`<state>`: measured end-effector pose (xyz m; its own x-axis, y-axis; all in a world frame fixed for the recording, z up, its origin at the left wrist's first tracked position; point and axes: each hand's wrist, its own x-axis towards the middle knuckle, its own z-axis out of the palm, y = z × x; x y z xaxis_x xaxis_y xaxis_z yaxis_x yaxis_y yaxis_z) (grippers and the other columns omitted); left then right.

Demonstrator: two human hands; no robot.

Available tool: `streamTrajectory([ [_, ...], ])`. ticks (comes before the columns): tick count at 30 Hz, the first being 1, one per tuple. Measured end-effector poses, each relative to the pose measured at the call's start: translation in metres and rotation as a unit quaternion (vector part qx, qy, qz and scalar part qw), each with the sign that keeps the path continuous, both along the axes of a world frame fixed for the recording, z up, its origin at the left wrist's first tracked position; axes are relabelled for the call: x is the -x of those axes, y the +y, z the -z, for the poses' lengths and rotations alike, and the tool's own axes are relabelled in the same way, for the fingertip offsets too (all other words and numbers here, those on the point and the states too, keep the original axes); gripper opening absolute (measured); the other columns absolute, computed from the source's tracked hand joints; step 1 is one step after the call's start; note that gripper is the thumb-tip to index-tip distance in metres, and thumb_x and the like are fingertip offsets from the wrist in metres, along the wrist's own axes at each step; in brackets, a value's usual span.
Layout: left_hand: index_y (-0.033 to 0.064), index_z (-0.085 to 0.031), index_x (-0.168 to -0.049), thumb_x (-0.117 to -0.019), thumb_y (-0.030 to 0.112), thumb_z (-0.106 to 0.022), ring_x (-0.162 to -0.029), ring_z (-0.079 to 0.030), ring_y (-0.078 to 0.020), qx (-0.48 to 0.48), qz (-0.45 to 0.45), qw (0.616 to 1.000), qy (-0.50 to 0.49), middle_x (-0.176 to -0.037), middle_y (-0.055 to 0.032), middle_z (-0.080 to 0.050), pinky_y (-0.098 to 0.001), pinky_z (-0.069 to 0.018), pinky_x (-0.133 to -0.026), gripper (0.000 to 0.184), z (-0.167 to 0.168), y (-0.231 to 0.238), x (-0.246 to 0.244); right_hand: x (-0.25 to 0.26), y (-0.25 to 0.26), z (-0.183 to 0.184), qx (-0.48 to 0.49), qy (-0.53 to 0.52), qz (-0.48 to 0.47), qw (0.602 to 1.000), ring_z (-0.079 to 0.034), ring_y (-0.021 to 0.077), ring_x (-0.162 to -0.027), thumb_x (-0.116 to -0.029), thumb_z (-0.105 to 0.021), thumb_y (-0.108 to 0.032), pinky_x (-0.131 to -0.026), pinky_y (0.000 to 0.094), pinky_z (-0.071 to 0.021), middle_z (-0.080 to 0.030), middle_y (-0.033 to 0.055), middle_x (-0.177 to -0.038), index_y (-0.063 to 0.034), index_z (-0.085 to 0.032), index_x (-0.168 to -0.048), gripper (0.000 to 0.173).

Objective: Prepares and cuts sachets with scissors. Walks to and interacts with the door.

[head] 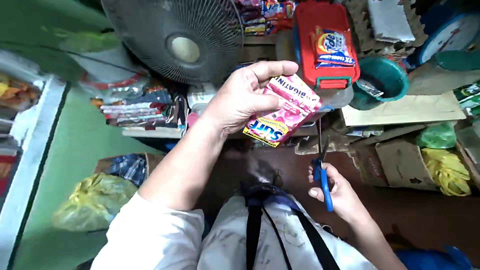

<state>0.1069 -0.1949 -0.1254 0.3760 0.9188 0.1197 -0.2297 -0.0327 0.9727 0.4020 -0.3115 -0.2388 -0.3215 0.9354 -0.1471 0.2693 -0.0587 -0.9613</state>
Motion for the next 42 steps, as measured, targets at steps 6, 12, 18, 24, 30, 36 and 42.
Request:
streamTrajectory([
  [6, 0.0007, -0.060, -0.136, -0.0828, -0.013, -0.067, -0.094, -0.072, -0.0138, -0.052, 0.000, 0.987, 0.153, -0.123, -0.0101, -0.069, -0.0258, -0.0630, -0.076, 0.055, -0.029, -0.083, 0.024, 0.012, -0.031, -0.026, 0.012, -0.021, -0.149, 0.988, -0.064, 0.0014, -0.102, -0.0764, -0.079, -0.064, -0.087, 0.0199, -0.0555, -0.068, -0.0074, -0.109, -0.0100, -0.062, -0.124, 0.074],
  [12, 0.0027, -0.063, -0.134, -0.0792, -0.013, -0.070, -0.107, -0.071, -0.0130, -0.093, 0.040, 0.969, 0.224, -0.126, -0.0087, -0.070, -0.0273, -0.0622, -0.088, 0.058, -0.036, -0.117, 0.041, 0.028, -0.043, -0.034, -0.001, -0.022, -0.193, 0.981, -0.066, 0.0013, -0.089, -0.0761, -0.080, -0.064, -0.078, 0.0197, -0.0567, -0.070, -0.0082, -0.097, -0.0130, -0.066, -0.117, 0.067],
  [18, 0.0036, -0.064, -0.134, -0.0792, -0.014, -0.070, -0.106, -0.071, -0.0119, -0.108, 0.050, 0.965, 0.234, -0.126, -0.0078, -0.070, -0.0271, -0.0619, -0.088, 0.058, -0.038, -0.131, 0.045, 0.034, -0.051, -0.040, -0.003, -0.021, -0.201, 0.979, -0.062, -0.0027, -0.076, -0.0762, -0.080, -0.065, -0.067, 0.0151, -0.0528, -0.067, -0.0115, -0.086, -0.0153, -0.067, -0.109, 0.061],
  [24, 0.0051, -0.065, -0.133, -0.0793, -0.012, -0.070, -0.106, -0.071, -0.0104, -0.124, 0.058, 0.960, 0.246, -0.124, -0.0063, -0.071, -0.0265, -0.0619, -0.088, 0.057, -0.036, -0.131, 0.046, 0.031, -0.051, -0.041, 0.017, 0.002, -0.225, 0.974, -0.062, -0.0023, -0.074, -0.0789, -0.081, -0.061, -0.065, 0.0151, -0.0523, -0.067, -0.0111, -0.085, -0.0135, -0.067, -0.110, 0.058],
  [30, 0.0071, -0.065, -0.133, -0.0778, -0.012, -0.071, -0.107, -0.070, -0.0090, -0.118, 0.063, 0.954, 0.268, -0.126, -0.0047, -0.070, -0.0256, -0.0613, -0.088, 0.059, -0.035, -0.126, 0.041, 0.026, -0.051, -0.038, 0.021, 0.000, -0.219, 0.975, -0.062, -0.0030, -0.074, -0.0783, -0.080, -0.062, -0.065, 0.0145, -0.0522, -0.068, -0.0115, -0.085, -0.0146, -0.068, -0.109, 0.058],
  [36, 0.0088, -0.066, -0.134, -0.0786, -0.010, -0.072, -0.106, -0.070, -0.0065, -0.115, 0.074, 0.946, 0.294, -0.125, -0.0023, -0.071, -0.0238, -0.0607, -0.089, 0.058, -0.033, -0.118, 0.035, 0.022, -0.051, -0.028, 0.015, 0.013, -0.194, 0.981, -0.062, -0.0038, -0.071, -0.0785, -0.083, -0.057, -0.063, 0.0142, -0.0521, -0.070, -0.0114, -0.085, -0.0152, -0.071, -0.102, 0.050],
  [42, 0.0106, -0.066, -0.133, -0.0778, -0.011, -0.071, -0.107, -0.069, -0.0072, -0.098, 0.080, 0.948, 0.292, -0.127, -0.0017, -0.070, -0.0257, -0.0613, -0.087, 0.060, -0.031, -0.113, 0.029, 0.022, -0.054, -0.024, 0.054, 0.028, -0.146, 0.987, -0.062, -0.0011, -0.063, -0.0775, -0.088, -0.041, -0.055, 0.0157, -0.0532, -0.070, -0.0094, -0.079, -0.0136, -0.073, -0.096, 0.037],
])
